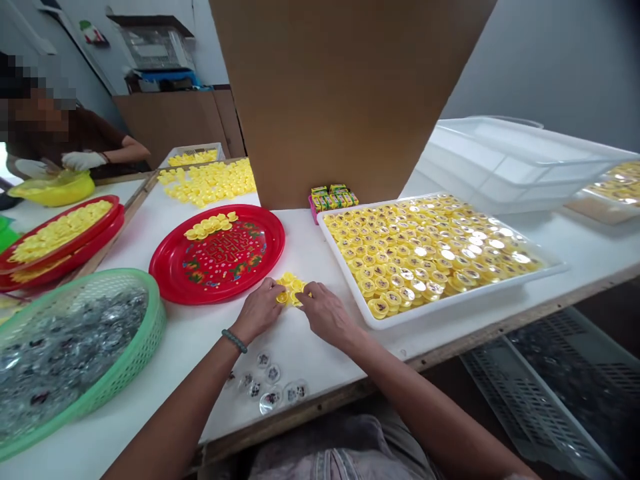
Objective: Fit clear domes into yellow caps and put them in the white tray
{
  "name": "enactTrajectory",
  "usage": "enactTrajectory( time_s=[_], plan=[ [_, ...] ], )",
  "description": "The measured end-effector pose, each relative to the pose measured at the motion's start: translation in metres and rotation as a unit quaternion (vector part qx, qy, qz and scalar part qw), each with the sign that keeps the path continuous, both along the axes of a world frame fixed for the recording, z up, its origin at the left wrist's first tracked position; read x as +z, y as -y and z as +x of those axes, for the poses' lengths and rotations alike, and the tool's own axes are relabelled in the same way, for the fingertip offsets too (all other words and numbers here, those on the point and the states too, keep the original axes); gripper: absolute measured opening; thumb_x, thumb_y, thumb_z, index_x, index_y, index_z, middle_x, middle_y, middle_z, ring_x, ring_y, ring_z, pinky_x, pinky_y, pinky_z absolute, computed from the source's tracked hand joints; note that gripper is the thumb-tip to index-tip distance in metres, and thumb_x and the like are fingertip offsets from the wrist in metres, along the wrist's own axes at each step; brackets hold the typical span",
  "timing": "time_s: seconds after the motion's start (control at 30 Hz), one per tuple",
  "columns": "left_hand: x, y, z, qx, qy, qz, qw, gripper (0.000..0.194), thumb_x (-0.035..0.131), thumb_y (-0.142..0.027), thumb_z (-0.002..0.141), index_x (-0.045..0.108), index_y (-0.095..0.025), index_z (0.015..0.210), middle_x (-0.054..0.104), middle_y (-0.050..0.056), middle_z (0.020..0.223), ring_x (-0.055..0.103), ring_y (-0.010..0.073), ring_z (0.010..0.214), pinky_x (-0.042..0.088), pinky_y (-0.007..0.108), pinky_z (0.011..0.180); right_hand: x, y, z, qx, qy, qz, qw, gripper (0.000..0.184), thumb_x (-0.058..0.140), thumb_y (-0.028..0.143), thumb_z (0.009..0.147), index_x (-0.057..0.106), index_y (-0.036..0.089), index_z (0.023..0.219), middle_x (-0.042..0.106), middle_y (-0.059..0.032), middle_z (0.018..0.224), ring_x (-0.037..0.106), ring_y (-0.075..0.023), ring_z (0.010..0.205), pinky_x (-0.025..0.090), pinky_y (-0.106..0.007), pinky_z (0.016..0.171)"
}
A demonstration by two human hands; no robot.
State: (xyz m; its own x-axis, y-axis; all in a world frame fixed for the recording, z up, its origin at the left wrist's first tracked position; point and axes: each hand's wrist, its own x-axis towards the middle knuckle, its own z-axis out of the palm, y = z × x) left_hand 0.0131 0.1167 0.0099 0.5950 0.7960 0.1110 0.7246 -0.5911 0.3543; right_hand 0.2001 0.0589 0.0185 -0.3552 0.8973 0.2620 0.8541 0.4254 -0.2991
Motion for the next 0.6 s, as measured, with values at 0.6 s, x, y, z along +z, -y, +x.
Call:
enactTrajectory(
  time_s=[0.6],
  plan=[
    [-0.011,0.053,-0.039,0.065,0.059,-0.022,0.996,0.015,0.053,-0.019,0.083,0.052,-0.018,0.098,0.052,0.005,0.096,0.054,0.0216,0.088,0.044,0.032,0.077,-0.001,0.054,-0.052,0.274,0.026,-0.12,0.954,0.014,0.05,0.008,0.083,0.062,0.015,0.086,0.059,-0.0072,0.094,0.051,-0.0179,0.093,0.041,-0.027,0.082]
  ],
)
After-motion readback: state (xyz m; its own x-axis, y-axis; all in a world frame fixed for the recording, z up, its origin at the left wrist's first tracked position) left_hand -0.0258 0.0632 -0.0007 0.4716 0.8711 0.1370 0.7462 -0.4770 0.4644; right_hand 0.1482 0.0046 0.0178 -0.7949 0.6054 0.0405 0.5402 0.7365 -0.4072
